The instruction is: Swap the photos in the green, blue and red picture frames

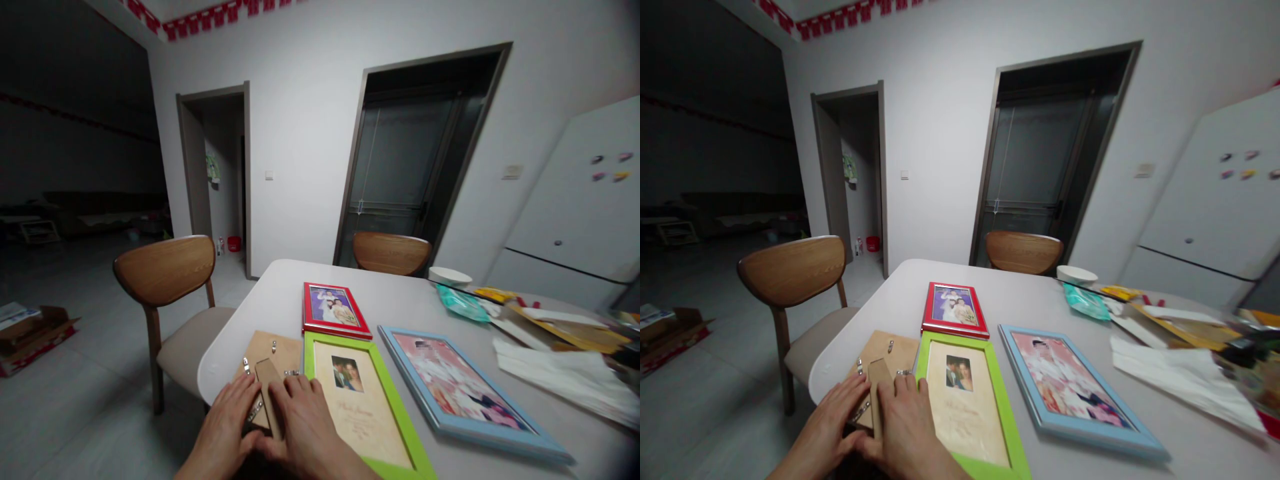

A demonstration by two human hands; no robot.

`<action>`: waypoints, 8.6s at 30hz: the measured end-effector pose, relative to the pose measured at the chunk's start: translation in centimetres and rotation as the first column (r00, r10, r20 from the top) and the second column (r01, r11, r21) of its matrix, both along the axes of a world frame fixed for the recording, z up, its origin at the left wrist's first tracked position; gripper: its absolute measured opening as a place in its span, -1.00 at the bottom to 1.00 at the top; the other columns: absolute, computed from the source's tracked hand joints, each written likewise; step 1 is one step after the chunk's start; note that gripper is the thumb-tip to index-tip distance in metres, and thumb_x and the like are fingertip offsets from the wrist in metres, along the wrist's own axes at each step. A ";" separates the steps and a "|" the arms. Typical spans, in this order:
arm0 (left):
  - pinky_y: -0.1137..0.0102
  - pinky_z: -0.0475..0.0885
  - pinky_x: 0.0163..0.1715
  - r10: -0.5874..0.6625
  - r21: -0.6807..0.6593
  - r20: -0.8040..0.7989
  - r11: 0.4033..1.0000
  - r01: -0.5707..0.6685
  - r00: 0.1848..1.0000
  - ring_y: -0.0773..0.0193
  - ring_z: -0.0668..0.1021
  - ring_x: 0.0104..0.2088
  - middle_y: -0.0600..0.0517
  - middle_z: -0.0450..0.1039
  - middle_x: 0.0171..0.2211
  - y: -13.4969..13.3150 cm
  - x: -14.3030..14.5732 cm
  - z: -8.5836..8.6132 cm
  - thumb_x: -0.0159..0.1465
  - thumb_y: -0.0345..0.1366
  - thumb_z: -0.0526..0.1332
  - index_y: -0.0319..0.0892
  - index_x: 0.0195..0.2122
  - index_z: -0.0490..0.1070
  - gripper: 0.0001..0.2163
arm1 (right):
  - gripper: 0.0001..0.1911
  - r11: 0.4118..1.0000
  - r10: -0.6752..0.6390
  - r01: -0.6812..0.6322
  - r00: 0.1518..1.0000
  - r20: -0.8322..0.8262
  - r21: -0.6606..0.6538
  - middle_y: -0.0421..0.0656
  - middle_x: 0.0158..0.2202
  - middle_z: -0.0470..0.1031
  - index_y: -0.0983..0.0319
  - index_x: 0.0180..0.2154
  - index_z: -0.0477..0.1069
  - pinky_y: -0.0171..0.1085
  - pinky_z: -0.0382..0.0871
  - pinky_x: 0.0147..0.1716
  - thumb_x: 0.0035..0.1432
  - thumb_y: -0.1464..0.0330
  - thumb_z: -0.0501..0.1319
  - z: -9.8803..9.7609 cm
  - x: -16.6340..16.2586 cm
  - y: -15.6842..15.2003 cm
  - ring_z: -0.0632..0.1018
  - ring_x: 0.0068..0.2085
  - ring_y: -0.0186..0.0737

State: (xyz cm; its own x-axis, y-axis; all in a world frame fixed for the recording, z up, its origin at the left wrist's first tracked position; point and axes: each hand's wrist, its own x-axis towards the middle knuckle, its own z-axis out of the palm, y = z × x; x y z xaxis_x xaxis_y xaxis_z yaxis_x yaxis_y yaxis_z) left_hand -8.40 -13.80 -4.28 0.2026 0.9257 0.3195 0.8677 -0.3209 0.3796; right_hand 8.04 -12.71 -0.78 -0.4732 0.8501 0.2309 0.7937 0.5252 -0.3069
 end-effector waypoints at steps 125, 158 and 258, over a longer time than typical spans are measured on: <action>0.14 0.21 0.00 -0.307 0.040 0.094 0.952 0.304 0.947 0.04 0.41 -0.10 -0.18 0.39 -0.14 -0.8 9.5 0.7 -0.23 -0.18 0.40 -0.31 -0.16 0.30 -0.40 | -0.81 0.998 -0.056 0.054 0.996 -0.074 -0.036 -0.17 -0.49 0.46 0.21 -0.51 0.47 -0.37 0.15 -0.40 -0.06 0.41 0.08 -0.6 6.0 5.3 0.39 -0.41 -0.32; 0.14 0.17 0.01 -0.284 -0.019 0.057 0.958 0.286 0.957 0.06 0.39 -0.09 -0.14 0.37 -0.13 -1.0 9.6 1.0 -0.21 -0.28 0.39 -0.25 -0.20 0.31 -0.49 | -0.70 0.938 0.347 -0.346 0.936 -0.051 0.034 -0.09 -0.11 0.35 0.13 -0.14 0.34 -0.14 0.17 -0.06 0.06 0.31 0.04 1.4 12.7 -2.3 0.29 -0.05 -0.15; 0.24 0.08 0.07 -0.119 -0.179 0.593 0.945 0.275 0.796 0.13 0.22 0.06 -0.08 0.19 0.06 1.0 7.5 1.6 0.07 -0.33 0.14 -0.22 0.03 0.18 -0.55 | -0.64 0.967 0.136 -0.144 0.989 0.055 0.209 -0.12 -0.26 0.41 0.20 -0.17 0.31 -0.21 0.28 -0.28 -0.09 0.51 0.07 -2.8 7.2 -2.2 0.35 -0.28 -0.20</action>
